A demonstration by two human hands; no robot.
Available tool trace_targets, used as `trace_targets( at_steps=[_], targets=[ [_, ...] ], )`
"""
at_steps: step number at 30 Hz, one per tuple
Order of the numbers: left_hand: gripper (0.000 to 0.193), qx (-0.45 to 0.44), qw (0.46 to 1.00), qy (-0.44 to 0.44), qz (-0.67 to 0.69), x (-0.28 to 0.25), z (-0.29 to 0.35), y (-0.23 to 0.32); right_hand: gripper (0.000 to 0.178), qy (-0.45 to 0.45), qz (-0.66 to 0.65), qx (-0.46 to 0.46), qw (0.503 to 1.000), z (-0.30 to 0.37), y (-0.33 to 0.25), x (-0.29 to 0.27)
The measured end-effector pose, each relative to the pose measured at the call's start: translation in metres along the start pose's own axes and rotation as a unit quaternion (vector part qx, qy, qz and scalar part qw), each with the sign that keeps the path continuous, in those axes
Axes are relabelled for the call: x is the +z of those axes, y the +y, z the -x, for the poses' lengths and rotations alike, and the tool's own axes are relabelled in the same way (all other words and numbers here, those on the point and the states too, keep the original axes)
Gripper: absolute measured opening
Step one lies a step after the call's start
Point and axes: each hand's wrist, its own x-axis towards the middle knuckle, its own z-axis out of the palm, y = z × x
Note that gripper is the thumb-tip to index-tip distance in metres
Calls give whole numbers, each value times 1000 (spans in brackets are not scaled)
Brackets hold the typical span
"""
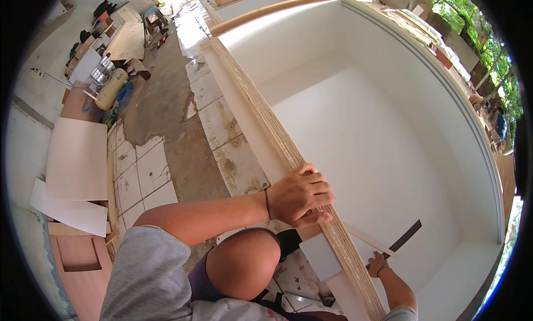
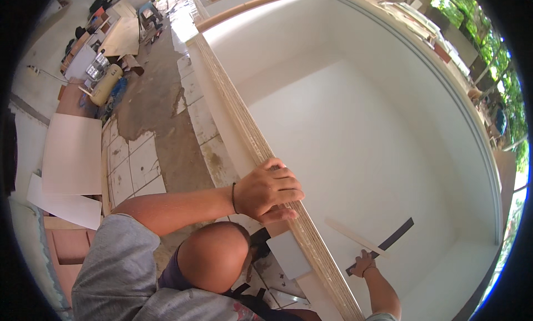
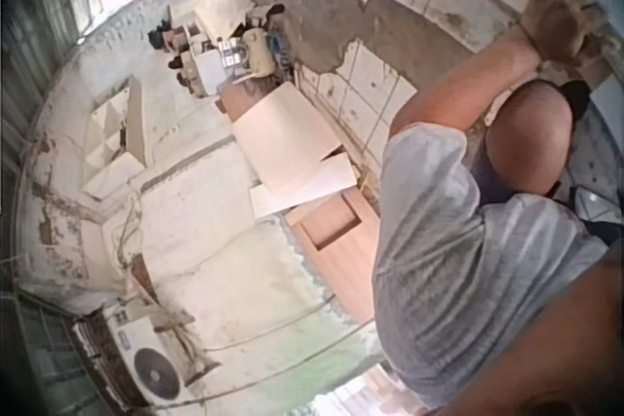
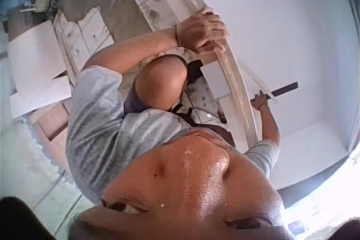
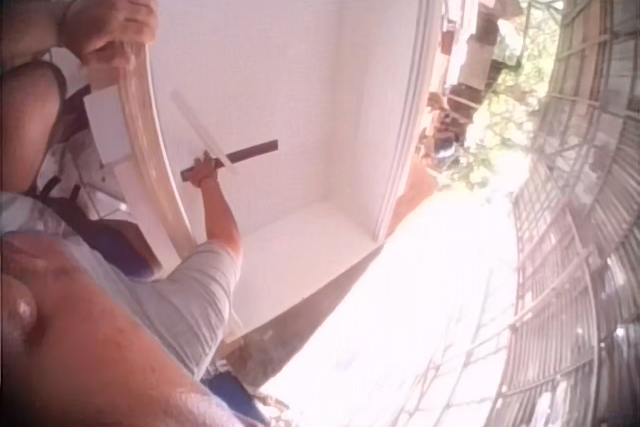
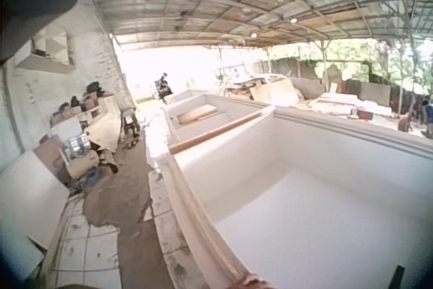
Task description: The person trims the edge of a plywood panel using scissors, sands the edge with a sanding block, and then aligns a matching veneer strip against the side of the wooden cabinet structure, marking it with a pencil and square.
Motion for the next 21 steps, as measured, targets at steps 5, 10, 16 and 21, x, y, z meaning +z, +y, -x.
trace_targets(
  at_steps=[5,10,16,21],
  targets=[
    [32,-4,1000,-9,-2,-2,2,1,68,88,-14,61,994,4,-3,-19],
    [32,0,999,7,33,0,3,-3,65,19,-25,80,996,-12,6,-17],
    [32,-9,1000,-1,27,2,5,-5,64,-35,9,30,999,-9,6,-24],
    [32,-10,999,4,31,2,3,-1,61,-41,34,28,998,-4,2,-3]
  ],
)
